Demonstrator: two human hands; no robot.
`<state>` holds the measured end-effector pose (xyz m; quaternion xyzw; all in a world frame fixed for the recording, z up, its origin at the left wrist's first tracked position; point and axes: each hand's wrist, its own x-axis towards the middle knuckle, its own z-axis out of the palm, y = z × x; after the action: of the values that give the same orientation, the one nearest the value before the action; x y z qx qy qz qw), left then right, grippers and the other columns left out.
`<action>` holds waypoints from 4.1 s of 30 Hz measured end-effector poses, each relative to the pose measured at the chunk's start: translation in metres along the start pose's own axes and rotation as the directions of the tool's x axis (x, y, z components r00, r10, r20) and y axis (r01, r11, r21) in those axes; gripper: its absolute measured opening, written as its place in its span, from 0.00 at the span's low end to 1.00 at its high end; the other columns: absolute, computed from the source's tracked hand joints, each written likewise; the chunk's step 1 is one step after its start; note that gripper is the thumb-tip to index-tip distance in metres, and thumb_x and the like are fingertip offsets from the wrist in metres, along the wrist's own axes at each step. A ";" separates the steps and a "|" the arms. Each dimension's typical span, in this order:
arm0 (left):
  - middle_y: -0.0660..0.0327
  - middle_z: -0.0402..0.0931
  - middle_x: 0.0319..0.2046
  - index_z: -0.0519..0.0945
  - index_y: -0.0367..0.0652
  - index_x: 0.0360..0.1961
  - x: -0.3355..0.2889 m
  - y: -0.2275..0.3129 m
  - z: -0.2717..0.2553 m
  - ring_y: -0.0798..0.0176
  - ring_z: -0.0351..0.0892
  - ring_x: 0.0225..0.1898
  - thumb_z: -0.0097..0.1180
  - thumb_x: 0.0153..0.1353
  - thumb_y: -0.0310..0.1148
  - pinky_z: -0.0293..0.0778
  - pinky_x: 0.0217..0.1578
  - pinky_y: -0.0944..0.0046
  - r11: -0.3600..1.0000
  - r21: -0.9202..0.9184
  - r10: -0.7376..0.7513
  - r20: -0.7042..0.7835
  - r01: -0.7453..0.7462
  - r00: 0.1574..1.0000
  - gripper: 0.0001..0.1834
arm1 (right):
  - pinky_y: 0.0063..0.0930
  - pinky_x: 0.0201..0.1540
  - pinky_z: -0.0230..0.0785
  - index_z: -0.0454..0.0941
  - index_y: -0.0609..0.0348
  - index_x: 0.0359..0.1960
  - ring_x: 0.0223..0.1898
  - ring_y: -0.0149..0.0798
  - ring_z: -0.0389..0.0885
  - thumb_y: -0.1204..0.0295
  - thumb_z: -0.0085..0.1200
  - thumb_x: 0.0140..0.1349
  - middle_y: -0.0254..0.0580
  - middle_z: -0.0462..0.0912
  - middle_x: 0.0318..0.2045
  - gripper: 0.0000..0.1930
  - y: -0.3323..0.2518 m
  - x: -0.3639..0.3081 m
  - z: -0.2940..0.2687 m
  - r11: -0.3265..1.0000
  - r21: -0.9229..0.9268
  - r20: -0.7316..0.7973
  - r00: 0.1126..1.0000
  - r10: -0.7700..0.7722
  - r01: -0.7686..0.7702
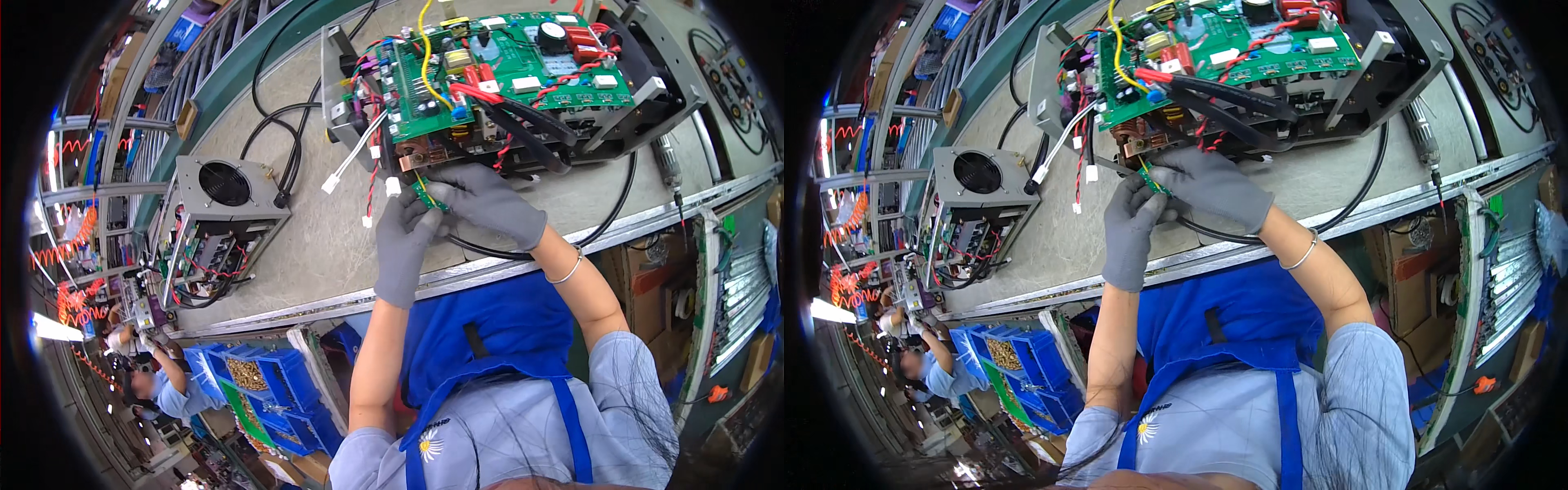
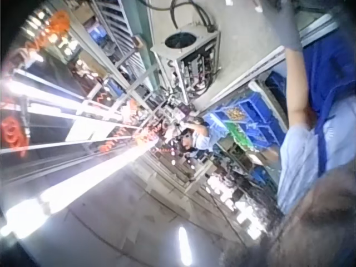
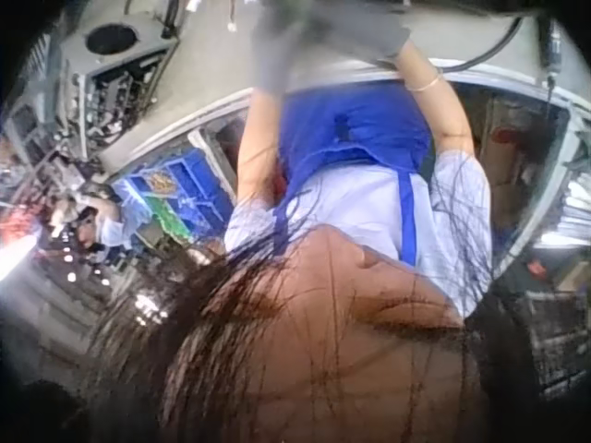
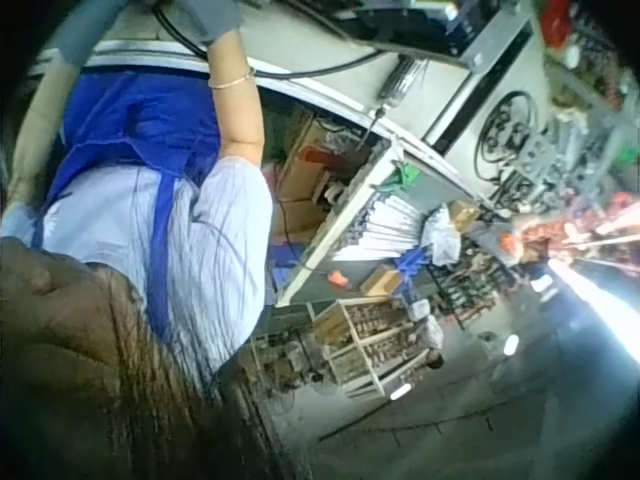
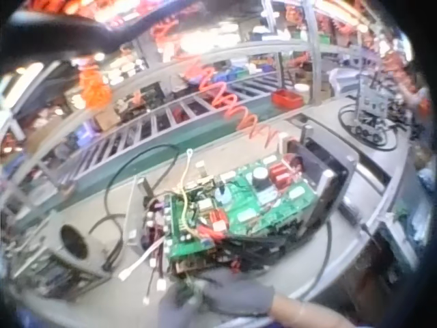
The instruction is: The person assembles an electronic device on a workbench, using a pneumatic screwdriver to fasten screws and connecting various wires to a circuit board. They handle the device casing, circuit board, and multiple wire connectors, securing components and organizing the internal wiring.
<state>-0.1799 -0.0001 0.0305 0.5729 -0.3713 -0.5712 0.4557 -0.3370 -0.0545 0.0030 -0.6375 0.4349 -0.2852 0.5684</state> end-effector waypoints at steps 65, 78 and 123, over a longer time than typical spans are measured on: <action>0.56 0.79 0.44 0.68 0.35 0.63 0.031 -0.061 0.034 0.68 0.82 0.32 0.53 0.66 0.20 0.82 0.29 0.68 0.923 -0.127 0.341 -0.170 -0.364 0.925 0.24 | 0.29 0.51 0.72 0.77 0.58 0.55 0.46 0.36 0.81 0.69 0.54 0.61 0.43 0.82 0.42 0.20 -0.030 -0.171 -0.126 0.956 -0.293 -0.759 0.605 -0.241 0.014; 0.59 0.79 0.38 0.73 0.32 0.57 0.041 -0.067 0.030 0.69 0.80 0.30 0.56 0.62 0.19 0.79 0.29 0.69 0.906 -0.233 0.324 -0.159 -0.354 0.933 0.21 | 0.36 0.49 0.72 0.79 0.62 0.42 0.43 0.52 0.82 0.69 0.60 0.44 0.56 0.84 0.36 0.20 0.082 -0.143 -0.337 0.476 -0.372 -0.826 0.518 0.222 -0.797; 0.55 0.82 0.36 0.74 0.34 0.55 0.038 -0.041 0.015 0.64 0.84 0.29 0.54 0.63 0.20 0.85 0.30 0.63 0.952 -0.272 0.149 0.021 -0.138 0.989 0.18 | 0.38 0.45 0.75 0.54 0.69 0.61 0.46 0.48 0.82 0.61 0.72 0.49 0.57 0.79 0.45 0.46 -0.043 -0.172 -0.036 0.903 -0.257 -0.182 0.935 0.304 -0.344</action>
<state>-0.1957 -0.0247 -0.0193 0.4651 -0.3399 -0.5935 0.5621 -0.4372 0.0781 0.0740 -0.6099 0.6095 -0.1646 0.4790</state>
